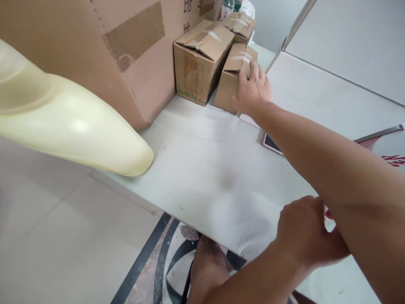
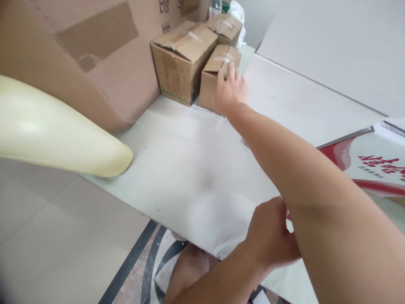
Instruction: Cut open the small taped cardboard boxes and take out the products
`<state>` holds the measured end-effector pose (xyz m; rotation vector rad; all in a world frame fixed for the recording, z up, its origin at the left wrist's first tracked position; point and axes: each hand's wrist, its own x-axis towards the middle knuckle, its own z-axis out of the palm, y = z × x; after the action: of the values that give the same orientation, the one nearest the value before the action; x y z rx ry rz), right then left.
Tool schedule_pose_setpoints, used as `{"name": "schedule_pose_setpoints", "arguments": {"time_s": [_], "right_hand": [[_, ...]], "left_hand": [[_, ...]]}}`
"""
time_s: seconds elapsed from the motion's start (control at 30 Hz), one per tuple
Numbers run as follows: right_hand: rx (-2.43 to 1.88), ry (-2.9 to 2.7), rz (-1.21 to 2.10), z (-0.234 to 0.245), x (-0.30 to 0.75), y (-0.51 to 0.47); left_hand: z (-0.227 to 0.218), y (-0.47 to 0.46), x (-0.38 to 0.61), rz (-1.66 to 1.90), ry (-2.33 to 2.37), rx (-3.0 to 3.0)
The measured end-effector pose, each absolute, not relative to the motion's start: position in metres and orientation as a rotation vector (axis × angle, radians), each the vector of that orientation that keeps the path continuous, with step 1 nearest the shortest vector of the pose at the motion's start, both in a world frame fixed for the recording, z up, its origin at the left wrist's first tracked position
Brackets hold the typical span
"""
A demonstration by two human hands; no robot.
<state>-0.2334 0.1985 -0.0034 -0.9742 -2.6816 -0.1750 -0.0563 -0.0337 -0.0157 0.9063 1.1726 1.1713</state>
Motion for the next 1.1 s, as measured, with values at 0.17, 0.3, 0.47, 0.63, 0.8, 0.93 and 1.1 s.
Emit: {"name": "schedule_pose_setpoints", "arguments": {"time_s": [0.17,0.3,0.47,0.63,0.8,0.93,1.1], "right_hand": [[-1.000,-2.645,-0.149,-0.006,-0.233,0.196],[-0.907,-2.621,-0.171,-0.021,-0.237,0.209],[-0.792,-2.544,0.000,-0.035,-0.246,0.226],[-0.823,-2.719,-0.113,-0.011,-0.221,0.200],[-0.798,-2.829,-0.259,0.015,-0.167,0.147],[-0.690,-2.894,-0.183,0.014,-0.118,0.118],[-0.694,-2.806,-0.038,0.010,-0.108,0.128]], "left_hand": [[-0.017,-0.039,-0.049,1.179,1.214,0.923],[-0.015,-0.037,-0.041,1.151,1.266,0.993],[-0.012,-0.030,-0.038,0.986,1.381,1.140],[-0.010,-0.040,-0.039,1.196,1.363,1.052],[-0.004,-0.047,-0.040,1.479,1.344,1.048],[0.002,-0.050,-0.047,1.688,1.347,0.985],[0.005,-0.050,-0.043,1.803,1.265,0.884]]}}
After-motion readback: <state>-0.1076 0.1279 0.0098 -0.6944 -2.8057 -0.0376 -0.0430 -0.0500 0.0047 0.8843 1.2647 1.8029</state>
